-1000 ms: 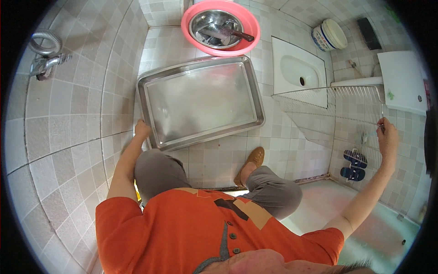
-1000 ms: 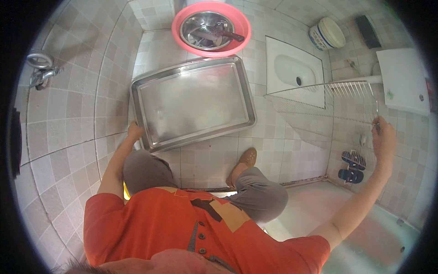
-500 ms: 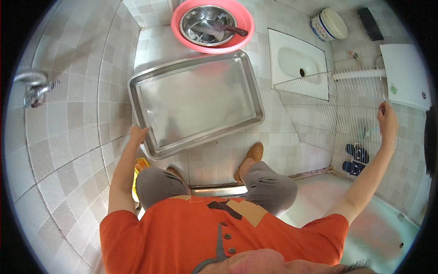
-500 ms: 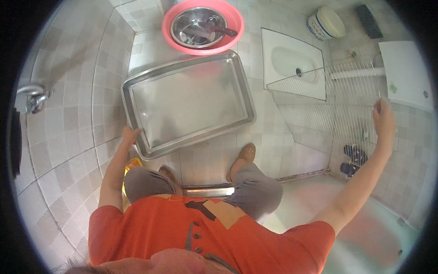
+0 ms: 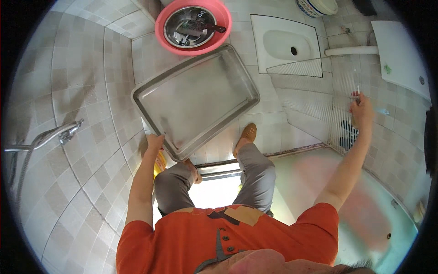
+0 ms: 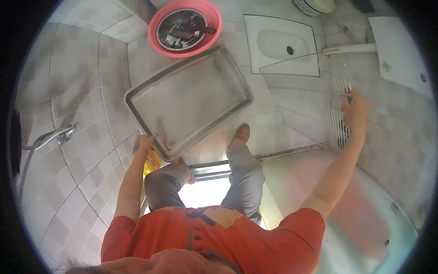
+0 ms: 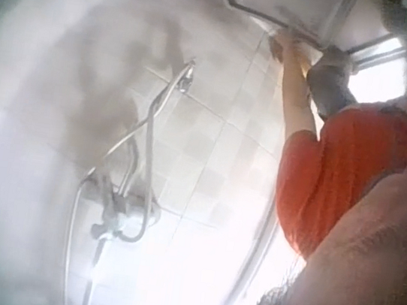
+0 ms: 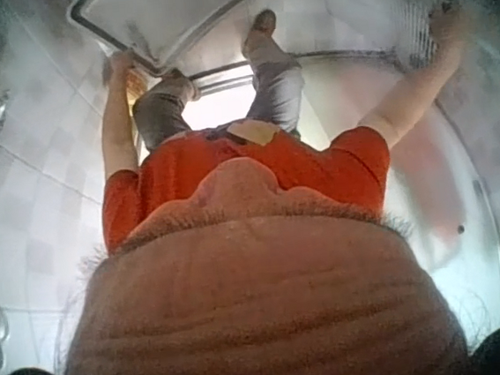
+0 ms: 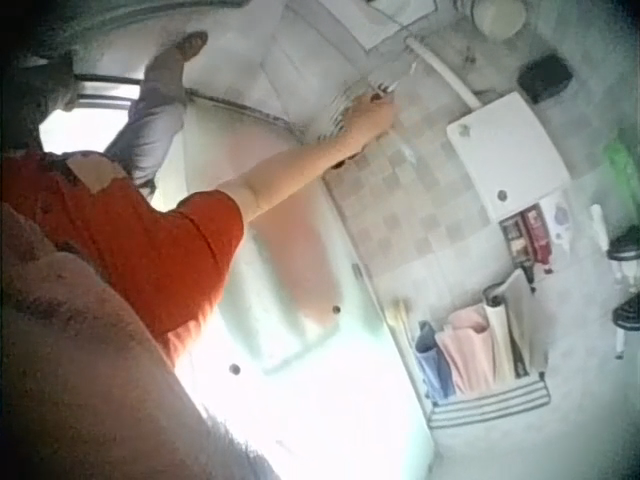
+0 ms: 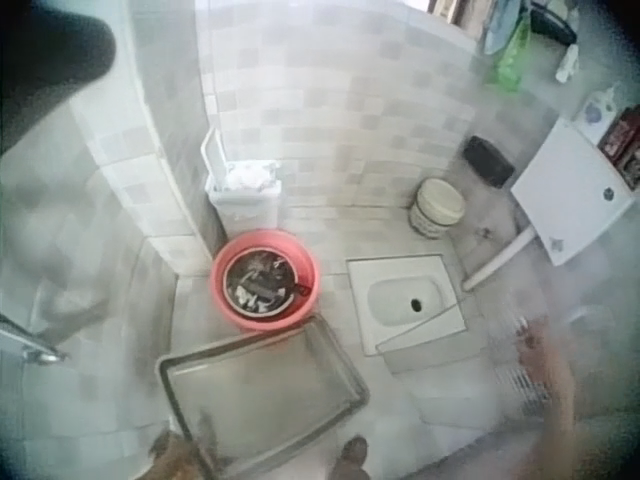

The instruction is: The person cleans a metal grill rack and a large metal tray using a scouring pad and a sponge under running water in a bathroom, scrubbing different sides of each item.

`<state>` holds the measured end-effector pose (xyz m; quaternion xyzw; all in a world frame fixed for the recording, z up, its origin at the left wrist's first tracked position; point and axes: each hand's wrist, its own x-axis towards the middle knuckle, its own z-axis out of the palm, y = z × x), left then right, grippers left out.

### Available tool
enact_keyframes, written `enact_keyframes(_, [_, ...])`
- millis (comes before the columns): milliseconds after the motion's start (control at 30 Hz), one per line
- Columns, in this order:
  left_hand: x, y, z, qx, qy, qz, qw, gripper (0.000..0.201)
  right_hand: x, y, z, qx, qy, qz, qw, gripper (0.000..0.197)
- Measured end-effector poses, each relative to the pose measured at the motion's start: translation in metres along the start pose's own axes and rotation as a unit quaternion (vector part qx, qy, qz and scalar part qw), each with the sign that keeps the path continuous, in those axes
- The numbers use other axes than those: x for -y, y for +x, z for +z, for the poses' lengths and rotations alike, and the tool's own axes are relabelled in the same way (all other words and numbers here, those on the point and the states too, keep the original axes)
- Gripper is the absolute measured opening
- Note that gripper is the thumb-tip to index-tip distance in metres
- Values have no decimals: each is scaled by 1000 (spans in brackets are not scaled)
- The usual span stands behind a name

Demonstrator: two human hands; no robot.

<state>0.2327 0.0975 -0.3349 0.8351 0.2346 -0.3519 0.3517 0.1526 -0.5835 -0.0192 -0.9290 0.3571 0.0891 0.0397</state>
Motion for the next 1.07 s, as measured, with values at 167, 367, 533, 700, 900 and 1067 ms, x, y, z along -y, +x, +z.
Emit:
enact_keyframes(167, [-47,-70,11,26,-17,-45,998,33,-34,-23,13,-38,-14,-41,998,28])
enact_keyframes(367, [-100,-118,36,31,-52,1,998,32,-64,-63,20,-35,-16,26,999,23])
enact_keyframes(533, [-217,-149,67,-72,70,141,985,38,-73,-92,14,-13,21,48,999,21])
enact_keyframes(700, [-368,-186,88,-137,168,212,953,32,-77,-105,8,9,72,71,995,19])
enact_keyframes(900, [-482,-237,121,-130,190,376,898,34,-92,-108,-3,26,76,97,992,19])
enact_keyframes(1067, [-499,-268,163,-96,327,450,826,61,-112,-107,-1,48,100,104,988,25])
